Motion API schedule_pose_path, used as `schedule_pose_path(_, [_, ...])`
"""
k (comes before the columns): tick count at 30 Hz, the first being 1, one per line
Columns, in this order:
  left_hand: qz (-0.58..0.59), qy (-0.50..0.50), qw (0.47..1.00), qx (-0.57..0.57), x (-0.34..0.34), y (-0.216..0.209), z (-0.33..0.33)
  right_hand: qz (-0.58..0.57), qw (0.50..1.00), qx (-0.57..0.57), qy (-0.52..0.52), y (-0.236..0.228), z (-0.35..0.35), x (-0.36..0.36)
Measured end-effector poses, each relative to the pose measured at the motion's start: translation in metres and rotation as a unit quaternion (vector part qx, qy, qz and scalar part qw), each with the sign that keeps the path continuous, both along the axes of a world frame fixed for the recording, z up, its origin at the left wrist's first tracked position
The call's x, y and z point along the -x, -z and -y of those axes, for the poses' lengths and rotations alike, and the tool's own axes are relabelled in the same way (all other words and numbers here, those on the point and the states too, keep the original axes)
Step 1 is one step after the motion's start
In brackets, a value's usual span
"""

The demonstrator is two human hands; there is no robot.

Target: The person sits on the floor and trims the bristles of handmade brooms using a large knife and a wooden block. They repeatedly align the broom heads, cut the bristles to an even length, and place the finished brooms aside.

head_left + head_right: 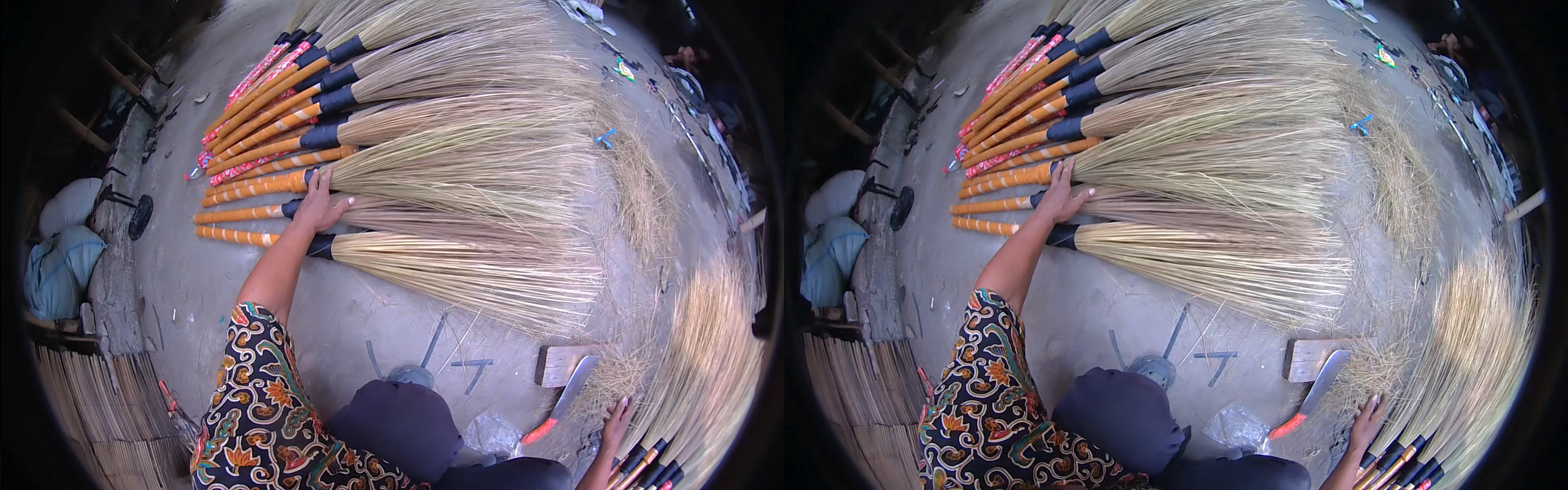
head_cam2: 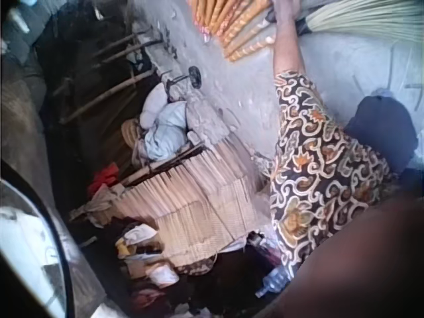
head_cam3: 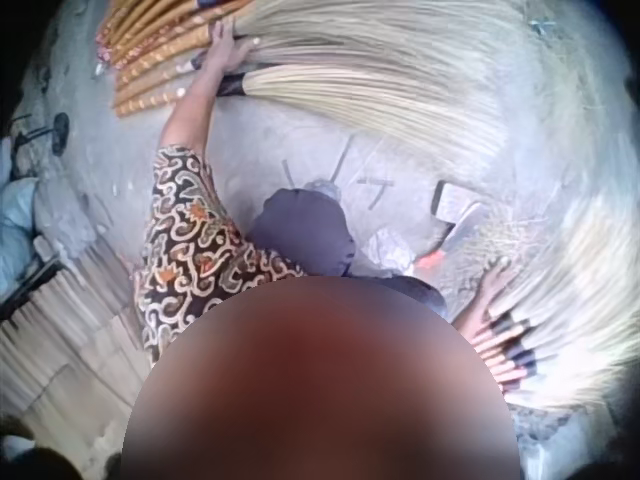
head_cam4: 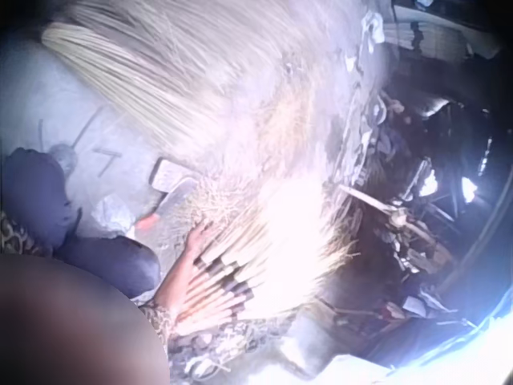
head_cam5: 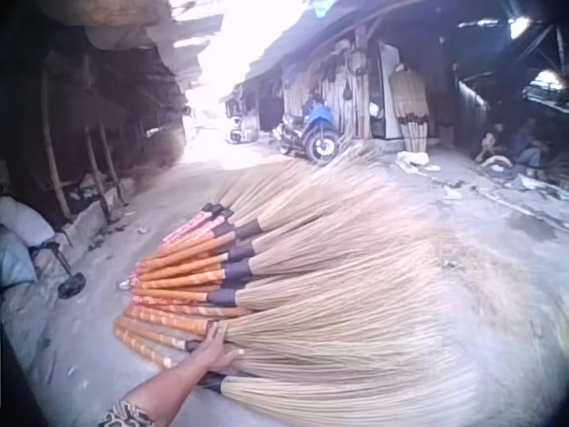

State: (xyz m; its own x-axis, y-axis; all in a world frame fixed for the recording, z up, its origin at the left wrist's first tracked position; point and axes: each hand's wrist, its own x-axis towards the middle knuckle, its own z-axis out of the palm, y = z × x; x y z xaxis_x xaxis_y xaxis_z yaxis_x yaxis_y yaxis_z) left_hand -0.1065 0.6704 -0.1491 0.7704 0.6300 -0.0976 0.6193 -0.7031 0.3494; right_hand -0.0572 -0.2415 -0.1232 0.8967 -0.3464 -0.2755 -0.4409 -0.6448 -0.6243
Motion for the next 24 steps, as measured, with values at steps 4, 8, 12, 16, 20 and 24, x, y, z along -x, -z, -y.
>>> schedule_pose_path(4, [-0.059, 0.006, 0.998, -0.027, -0.001, -0.010, 0.011, 0.045, 0.971, 0.235, 0.019, 0.010, 0.108, 0.078])
schedule_pose_path(8, [-0.105, 0.010, 0.993, -0.061, -0.011, -0.008, 0.029, 0.071, 0.849, 0.524, 0.015, 0.022, 0.204, 0.159])
schedule_pose_path(12, [-0.075, 0.061, 0.989, -0.112, -0.026, -0.001, 0.058, -0.033, 0.899, 0.377, 0.221, 0.057, 0.296, 0.237])
schedule_pose_path(16, [-0.089, 0.181, 0.968, -0.151, -0.040, -0.007, 0.111, -0.065, 0.786, 0.560, 0.254, 0.070, 0.331, 0.275])
schedule_pose_path(20, [-0.104, 0.215, 0.955, -0.174, -0.046, -0.021, 0.180, -0.053, 0.829, 0.442, 0.339, 0.057, 0.342, 0.276])
schedule_pose_path(24, [-0.096, 0.266, 0.934, -0.217, -0.072, -0.042, 0.226, -0.097, 0.827, 0.396, 0.387, 0.047, 0.357, 0.264])
